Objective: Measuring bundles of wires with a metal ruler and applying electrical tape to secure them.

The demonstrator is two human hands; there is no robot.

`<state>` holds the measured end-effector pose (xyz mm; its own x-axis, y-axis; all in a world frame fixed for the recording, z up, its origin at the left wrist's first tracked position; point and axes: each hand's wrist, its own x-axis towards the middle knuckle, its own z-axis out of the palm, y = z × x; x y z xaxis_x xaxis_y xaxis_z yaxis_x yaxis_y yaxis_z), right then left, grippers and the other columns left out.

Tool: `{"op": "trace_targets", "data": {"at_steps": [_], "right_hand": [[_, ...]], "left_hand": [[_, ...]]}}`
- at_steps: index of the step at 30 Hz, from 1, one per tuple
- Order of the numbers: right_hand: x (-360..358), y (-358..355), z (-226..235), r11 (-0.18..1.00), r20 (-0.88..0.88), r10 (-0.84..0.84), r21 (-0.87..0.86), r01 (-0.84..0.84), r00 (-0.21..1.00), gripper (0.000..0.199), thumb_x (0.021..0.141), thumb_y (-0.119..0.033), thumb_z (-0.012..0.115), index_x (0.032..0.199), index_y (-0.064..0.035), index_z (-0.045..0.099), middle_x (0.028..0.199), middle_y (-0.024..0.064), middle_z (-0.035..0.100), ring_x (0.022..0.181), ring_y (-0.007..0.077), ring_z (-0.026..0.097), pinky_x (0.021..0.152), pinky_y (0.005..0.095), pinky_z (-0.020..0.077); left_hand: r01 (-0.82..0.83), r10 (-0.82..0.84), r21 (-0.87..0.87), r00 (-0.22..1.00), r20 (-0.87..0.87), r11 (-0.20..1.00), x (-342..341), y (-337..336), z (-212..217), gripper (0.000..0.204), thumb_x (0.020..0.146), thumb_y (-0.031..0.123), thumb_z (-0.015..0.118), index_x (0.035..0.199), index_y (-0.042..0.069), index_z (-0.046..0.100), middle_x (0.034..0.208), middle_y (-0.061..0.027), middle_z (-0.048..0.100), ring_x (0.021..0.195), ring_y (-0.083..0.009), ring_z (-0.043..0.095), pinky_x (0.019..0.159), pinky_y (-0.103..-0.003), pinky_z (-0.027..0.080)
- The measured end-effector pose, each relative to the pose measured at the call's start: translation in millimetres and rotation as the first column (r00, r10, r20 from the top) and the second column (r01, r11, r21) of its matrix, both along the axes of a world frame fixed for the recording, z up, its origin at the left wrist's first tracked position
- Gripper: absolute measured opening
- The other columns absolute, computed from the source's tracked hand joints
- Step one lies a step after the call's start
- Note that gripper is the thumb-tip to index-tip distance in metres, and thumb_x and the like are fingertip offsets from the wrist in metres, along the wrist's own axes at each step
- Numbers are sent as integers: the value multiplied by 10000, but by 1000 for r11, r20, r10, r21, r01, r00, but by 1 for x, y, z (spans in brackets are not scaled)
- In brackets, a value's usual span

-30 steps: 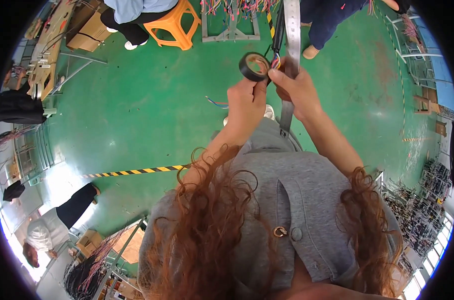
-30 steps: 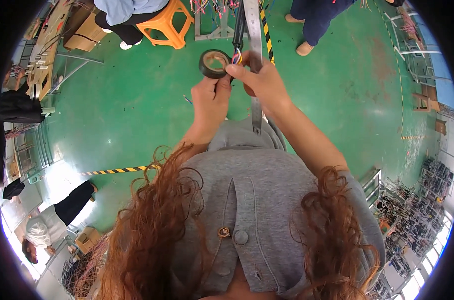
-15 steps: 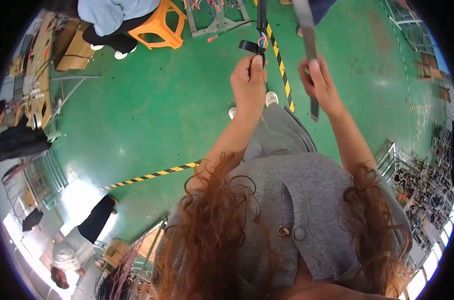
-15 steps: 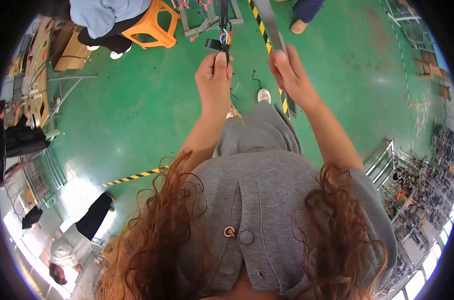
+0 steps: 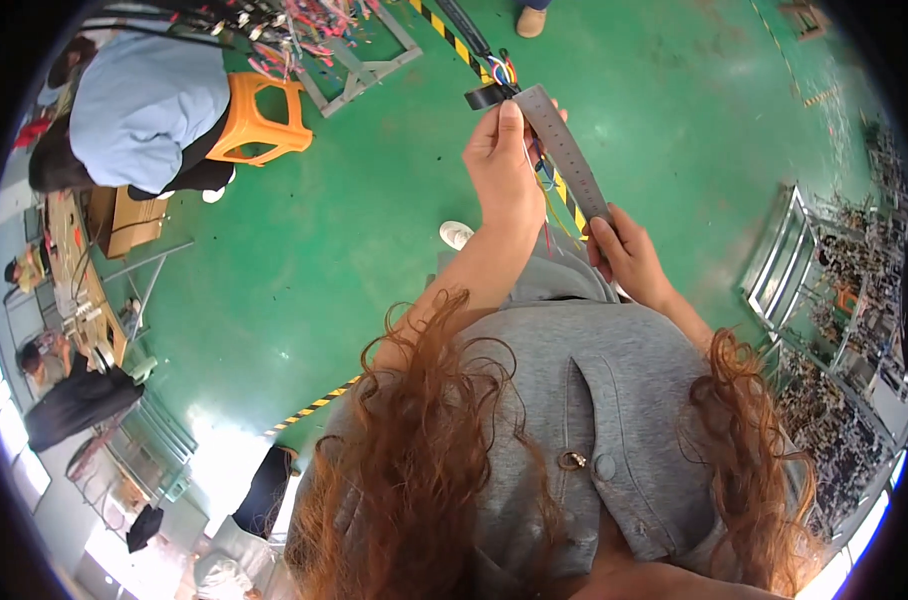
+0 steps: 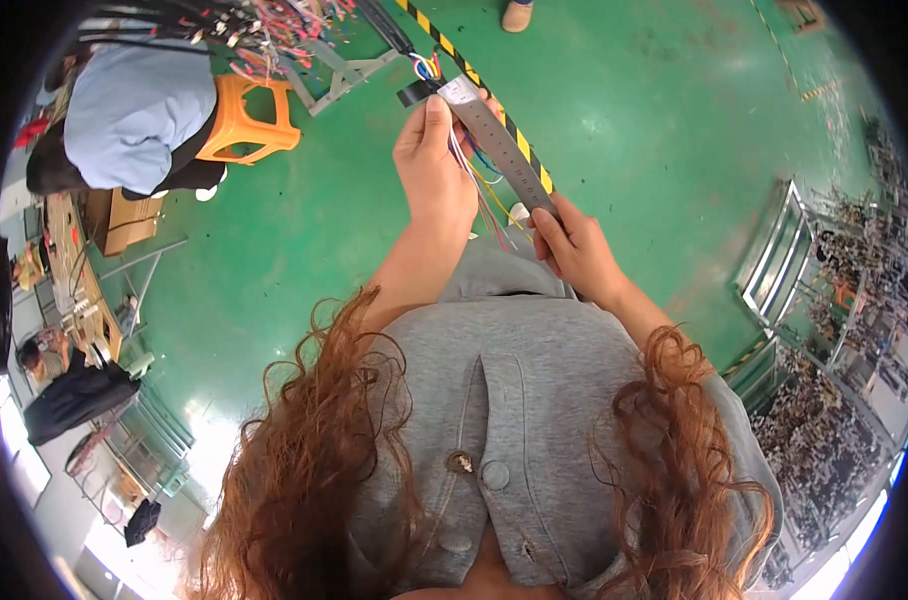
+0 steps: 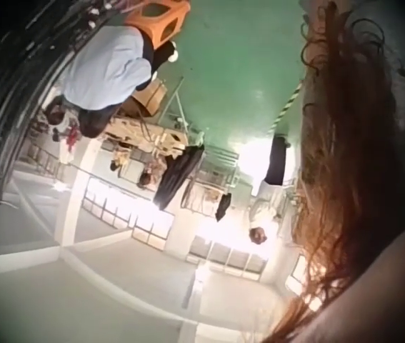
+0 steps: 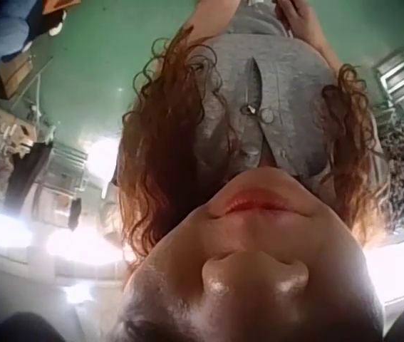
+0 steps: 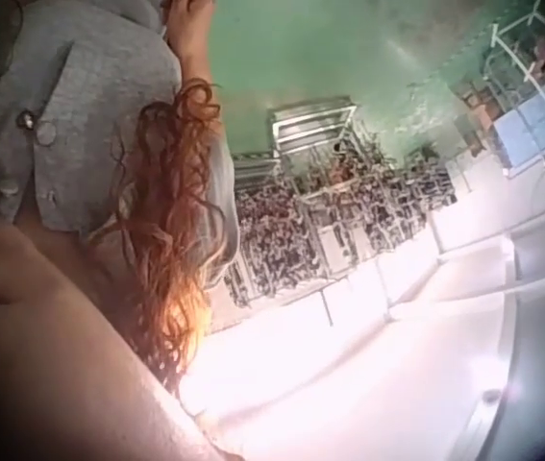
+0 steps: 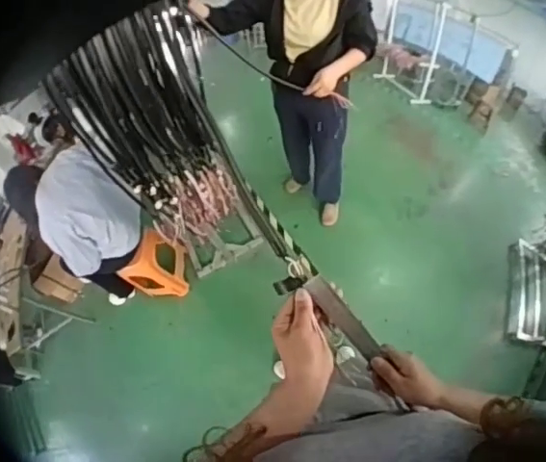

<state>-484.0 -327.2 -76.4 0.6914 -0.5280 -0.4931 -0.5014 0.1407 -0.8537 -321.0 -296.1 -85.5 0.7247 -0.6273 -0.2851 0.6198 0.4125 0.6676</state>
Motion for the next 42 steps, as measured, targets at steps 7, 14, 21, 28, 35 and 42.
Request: {"op": "trace_targets", "data": {"at_steps": [7, 14, 21, 28, 35, 42], "right_hand": [[4, -5, -10, 999, -7, -27, 23, 27, 1000, 236, 933, -242, 391, 837, -44, 476, 548, -11, 460, 428, 52, 387, 394, 201, 321], [17, -27, -24, 999, -2, -4, 37, 4, 1000, 223, 917, -233, 423, 837, -33, 485, 577, 5, 484, 450, 66, 425, 422, 220, 347], [39, -71, -46, 955, -17, 281, -88, -282, 959, 298, 819, -212, 593, 1029, -5, 549, 752, 30, 593, 778, 133, 547, 775, 248, 404], [44, -105, -58, 819, 140, 320, 458, -347, 937, 206, 790, -160, 615, 904, 12, 610, 857, 77, 629, 766, 137, 547, 747, 247, 418], [25, -108, -59, 716, 298, 264, 577, -393, 918, 206, 794, -113, 592, 956, 13, 594, 977, 127, 613, 959, 188, 567, 870, 272, 423], [20, -108, -49, 715, 291, 201, 609, -343, 935, 274, 775, -132, 617, 1003, 15, 579, 1022, 135, 601, 994, 204, 559, 878, 299, 430]], "left_hand": [[-28, 28, 39, 1000, 6, 999, -2, -11, 0, 270, 927, 203, 404, 937, -50, 496, 897, -154, 594, 768, -227, 619, 697, -295, 507], [-53, 50, 103, 998, 33, 993, 5, -34, 1, 250, 915, 188, 396, 889, -50, 467, 857, -159, 590, 712, -243, 621, 653, -317, 516], [-28, 10, 160, 993, 115, 987, 26, -69, -3, 241, 910, 153, 355, 852, -57, 457, 769, -170, 577, 605, -257, 606, 560, -330, 508], [-113, 112, 137, 994, 11, 984, 50, -96, -27, 257, 909, 154, 427, 742, -27, 498, 645, -109, 525, 538, -226, 537, 532, -347, 481], [-180, 173, 215, 984, 48, 960, 68, -103, -40, 285, 915, 151, 406, 688, -11, 462, 584, -88, 460, 558, -218, 515, 566, -344, 487], [-183, 180, 230, 983, 33, 956, 68, -112, -37, 272, 917, 162, 401, 750, -34, 487, 680, -135, 551, 591, -232, 540, 565, -340, 477]]}}
